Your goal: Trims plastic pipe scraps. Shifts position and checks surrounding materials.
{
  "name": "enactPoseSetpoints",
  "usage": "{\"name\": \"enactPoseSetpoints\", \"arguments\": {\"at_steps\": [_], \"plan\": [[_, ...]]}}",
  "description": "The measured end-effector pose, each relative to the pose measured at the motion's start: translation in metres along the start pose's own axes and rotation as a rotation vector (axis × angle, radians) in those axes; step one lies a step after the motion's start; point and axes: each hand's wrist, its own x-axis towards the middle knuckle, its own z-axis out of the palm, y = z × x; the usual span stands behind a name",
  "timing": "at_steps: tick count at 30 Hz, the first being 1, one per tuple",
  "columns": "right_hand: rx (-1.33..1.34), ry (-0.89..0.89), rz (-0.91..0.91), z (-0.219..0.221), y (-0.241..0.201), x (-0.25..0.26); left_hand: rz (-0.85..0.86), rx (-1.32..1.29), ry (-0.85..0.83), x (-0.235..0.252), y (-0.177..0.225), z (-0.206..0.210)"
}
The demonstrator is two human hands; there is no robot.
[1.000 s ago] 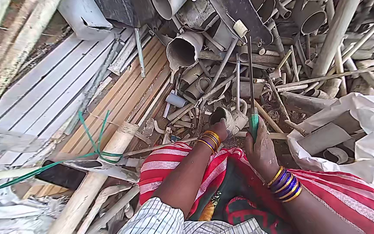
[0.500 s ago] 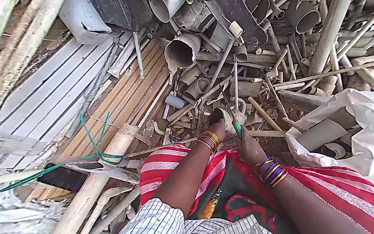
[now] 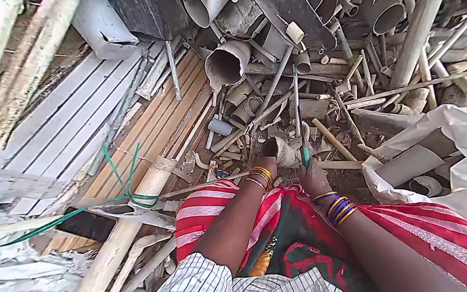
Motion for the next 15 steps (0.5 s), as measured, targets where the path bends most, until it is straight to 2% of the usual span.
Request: {"name": "enactPoseSetpoints", "arguments": {"at_steps": [3,4,5,7,8,9,11,13,14,15], "plan": [[0.121,0.45,-0.412,0.007,0.001,-0.007,0.027,-0.011,0.013,0.006,-0.005,0.002],[0.116,0.48,-0.449,0.015,0.006,-0.007,0.031,-0.011,0.013,0.005,-0.006,0.004],[0.069,0.367,-0.377,0.019,0.009,-0.009,0.028,-0.009,0.016,0.005,-0.005,0.004],[-0.071,-0.082,-0.053,0.018,0.01,0.003,0.01,-0.001,0.023,0.002,0.0,0.001],[-0.077,-0.176,0.065,0.018,0.013,0.011,0.002,-0.008,0.018,0.0,0.003,0.001],[-0.064,-0.162,0.113,0.016,0.011,0.014,0.006,-0.007,0.024,-0.002,0.004,0.001],[-0.002,0.061,-0.012,0.005,0.003,0.008,0.045,0.008,0.049,0.002,0.002,0.002],[0.076,0.401,-0.321,0.002,0.002,0.0,0.084,-0.013,0.081,0.006,0.001,0.004],[0.11,0.514,-0.434,0.005,0.004,0.0,0.088,-0.027,0.093,0.007,0.002,0.005],[0.113,0.554,-0.477,0.011,0.008,-0.001,0.084,-0.041,0.102,0.008,0.004,0.005]]}}
